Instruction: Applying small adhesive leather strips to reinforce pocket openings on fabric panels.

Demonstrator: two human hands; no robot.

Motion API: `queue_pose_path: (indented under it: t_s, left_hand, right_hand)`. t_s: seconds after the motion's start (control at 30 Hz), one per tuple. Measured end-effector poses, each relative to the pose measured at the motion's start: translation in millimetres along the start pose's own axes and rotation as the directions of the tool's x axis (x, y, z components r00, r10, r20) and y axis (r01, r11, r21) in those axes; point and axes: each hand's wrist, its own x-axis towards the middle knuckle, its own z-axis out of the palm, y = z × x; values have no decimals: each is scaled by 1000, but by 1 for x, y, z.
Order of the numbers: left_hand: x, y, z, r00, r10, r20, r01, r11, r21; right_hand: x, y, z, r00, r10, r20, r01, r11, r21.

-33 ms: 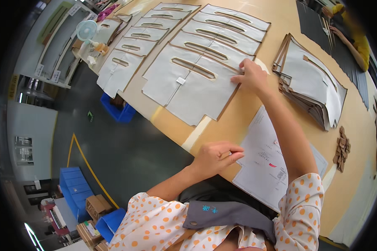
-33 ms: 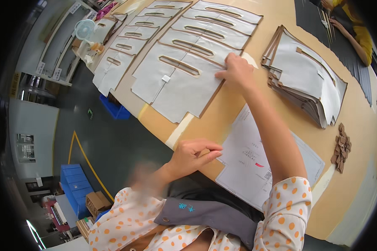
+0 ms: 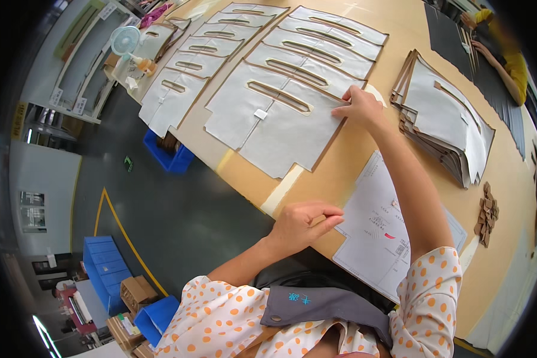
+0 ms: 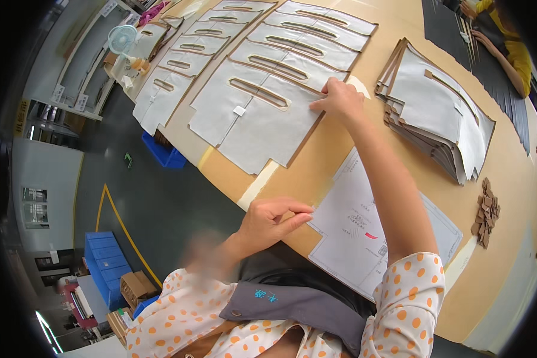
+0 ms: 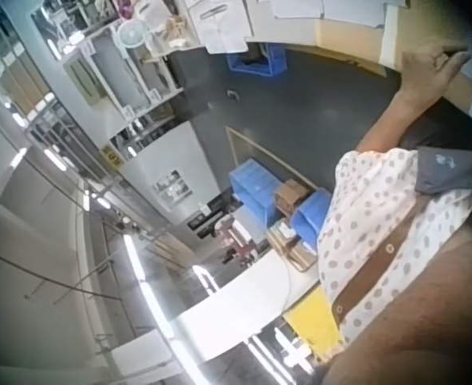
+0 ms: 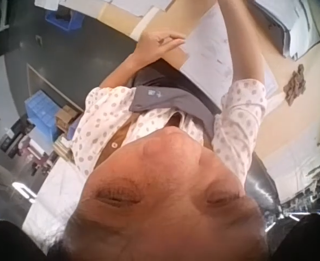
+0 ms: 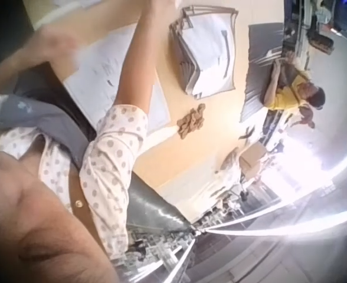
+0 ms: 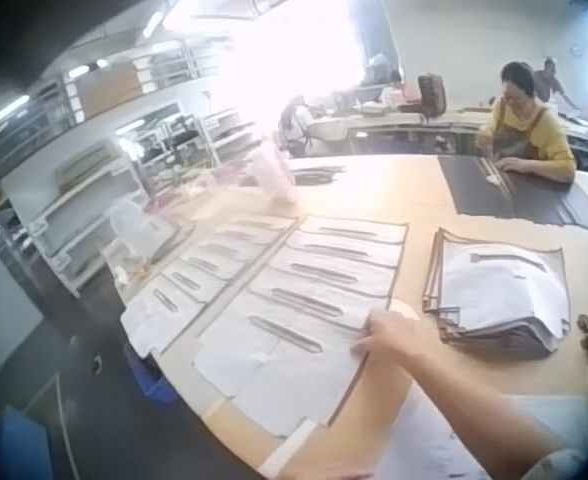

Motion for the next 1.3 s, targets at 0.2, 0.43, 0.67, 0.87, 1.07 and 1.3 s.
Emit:
queue_pose_path:
  t_s: [0.2, 0.43, 0.67, 0.87, 1.07, 1.3]
  left_hand:
    - [-20, 11, -38, 981, -92, -173, 93, 996, -1]
    - [-1, 58, -90, 906, 235, -352, -211, 972, 107]
    - [48, 14, -18, 925, 378, 36, -373, 888, 271]
    - [44, -29, 43, 912, 299, 280, -399, 800, 447]
    - [23, -27, 49, 880, 342, 331, -468, 748, 471]
    - [45, -22, 63, 896, 356, 265, -443, 745, 499]
  right_hand:
    - [-38, -33, 32, 869, -319, -378, 428, 869, 249]
    - [-152, -15, -69, 879, 55, -474, 400, 458, 794]
    - [-289, 206, -72, 898, 412, -156, -7, 365, 931]
    - [-333, 253, -45, 837, 530, -135, -162, 476, 864]
    - [-365, 218, -28, 796, 570, -204, -272, 637, 722]
    - [-366, 221, -18, 748, 592, -302, -303, 708, 637]
